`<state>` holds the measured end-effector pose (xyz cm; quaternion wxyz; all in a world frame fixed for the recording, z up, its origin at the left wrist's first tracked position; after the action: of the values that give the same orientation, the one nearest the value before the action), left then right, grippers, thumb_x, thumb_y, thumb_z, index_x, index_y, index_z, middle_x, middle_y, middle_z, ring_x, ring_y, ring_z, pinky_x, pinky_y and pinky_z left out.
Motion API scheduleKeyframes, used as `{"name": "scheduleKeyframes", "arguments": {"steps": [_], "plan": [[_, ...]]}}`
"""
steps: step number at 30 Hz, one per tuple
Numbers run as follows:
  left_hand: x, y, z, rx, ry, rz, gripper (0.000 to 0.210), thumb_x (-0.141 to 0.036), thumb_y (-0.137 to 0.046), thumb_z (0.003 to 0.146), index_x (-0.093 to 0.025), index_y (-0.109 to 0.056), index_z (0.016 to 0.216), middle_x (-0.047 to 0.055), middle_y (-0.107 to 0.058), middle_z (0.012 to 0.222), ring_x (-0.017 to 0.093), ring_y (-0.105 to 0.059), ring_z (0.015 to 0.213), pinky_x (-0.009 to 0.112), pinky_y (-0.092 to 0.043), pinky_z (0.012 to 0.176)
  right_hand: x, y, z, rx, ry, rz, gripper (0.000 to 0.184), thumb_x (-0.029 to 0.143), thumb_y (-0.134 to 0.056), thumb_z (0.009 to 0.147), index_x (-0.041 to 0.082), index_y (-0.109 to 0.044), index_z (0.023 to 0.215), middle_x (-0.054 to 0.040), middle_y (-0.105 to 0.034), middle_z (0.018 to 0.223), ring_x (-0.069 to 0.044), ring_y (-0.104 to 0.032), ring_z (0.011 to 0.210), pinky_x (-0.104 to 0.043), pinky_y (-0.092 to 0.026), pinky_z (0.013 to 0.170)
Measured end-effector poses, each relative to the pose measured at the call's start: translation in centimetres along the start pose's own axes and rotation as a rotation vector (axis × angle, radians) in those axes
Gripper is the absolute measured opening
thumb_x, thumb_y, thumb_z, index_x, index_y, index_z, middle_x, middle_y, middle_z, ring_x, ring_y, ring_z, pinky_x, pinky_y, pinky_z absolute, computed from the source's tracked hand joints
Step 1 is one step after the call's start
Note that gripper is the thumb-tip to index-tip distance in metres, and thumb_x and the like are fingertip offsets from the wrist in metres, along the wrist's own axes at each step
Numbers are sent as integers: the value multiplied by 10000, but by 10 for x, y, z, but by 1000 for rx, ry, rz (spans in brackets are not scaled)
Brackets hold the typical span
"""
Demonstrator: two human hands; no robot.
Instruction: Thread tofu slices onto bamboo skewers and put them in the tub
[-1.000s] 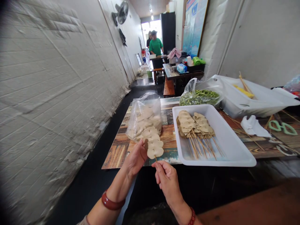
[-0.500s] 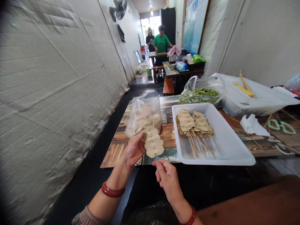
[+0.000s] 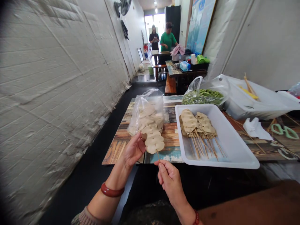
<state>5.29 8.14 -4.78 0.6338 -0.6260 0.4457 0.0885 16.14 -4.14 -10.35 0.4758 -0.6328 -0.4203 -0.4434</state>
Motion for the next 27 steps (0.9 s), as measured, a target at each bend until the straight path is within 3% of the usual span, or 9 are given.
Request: {"name": "scheduleKeyframes", "arguments": {"steps": [3, 8, 14, 19, 23, 27], "plan": [[11, 1, -4, 53, 76, -31, 326, -379, -547, 923, -134, -667, 1100, 91, -738, 938, 137, -686, 719, 210, -541, 613, 3, 0, 0, -19, 25, 11, 402, 530, -538, 909, 143, -623, 973, 106, -387, 453, -49, -277, 369, -180, -195, 367], [28, 3, -12, 17, 127, -75, 297, -330, -481, 960, -153, -661, 1116, 87, -743, 1013, 180, -713, 838, 306, -577, 763, 4, -2, 1, -16, 28, -7, 391, 516, -532, 915, 142, -624, 979, 102, -398, 462, -52, -282, 374, -181, -200, 370], [28, -6, -20, 4, 150, -29, 271, -303, -501, 949, -156, -681, 1088, 90, -739, 1089, 218, -703, 962, 399, -530, 934, 8, 0, 6, -35, 87, -125, 381, 484, -483, 928, 148, -661, 907, 87, -412, 448, -66, -297, 355, -205, -238, 380], [22, -8, -19, 18, 108, 82, 268, -367, -640, 860, -190, -701, 1052, 68, -742, 1075, 243, -675, 1034, 393, -520, 944, 35, 7, 2, -84, 278, -342, 268, 409, -527, 918, 226, -700, 826, 50, -484, 504, -126, -445, 468, -259, -368, 504], [23, -8, -18, 86, 97, 139, 325, -456, -713, 777, -195, -724, 970, 71, -744, 1032, 265, -689, 975, 406, -516, 928, 63, 15, -7, -92, 326, -385, 276, 368, -491, 947, 218, -700, 847, 56, -462, 481, -127, -441, 455, -266, -377, 521], [24, -2, -12, 111, 122, 198, 443, -492, -679, 797, -176, -693, 1107, 114, -725, 1079, 262, -685, 972, 382, -508, 915, 98, 46, -7, -195, 374, -424, 302, 374, -491, 938, 185, -712, 860, 50, -472, 482, -122, -440, 445, -258, -374, 502]]}}
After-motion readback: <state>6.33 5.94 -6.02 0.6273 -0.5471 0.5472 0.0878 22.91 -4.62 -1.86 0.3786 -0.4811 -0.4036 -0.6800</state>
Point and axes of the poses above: each hand's wrist, its own z-axis towards the middle knuckle, its own y-axis out of the back of the hand, x = y × z, the point moved 6 cm from there along z, towards the middle knuckle
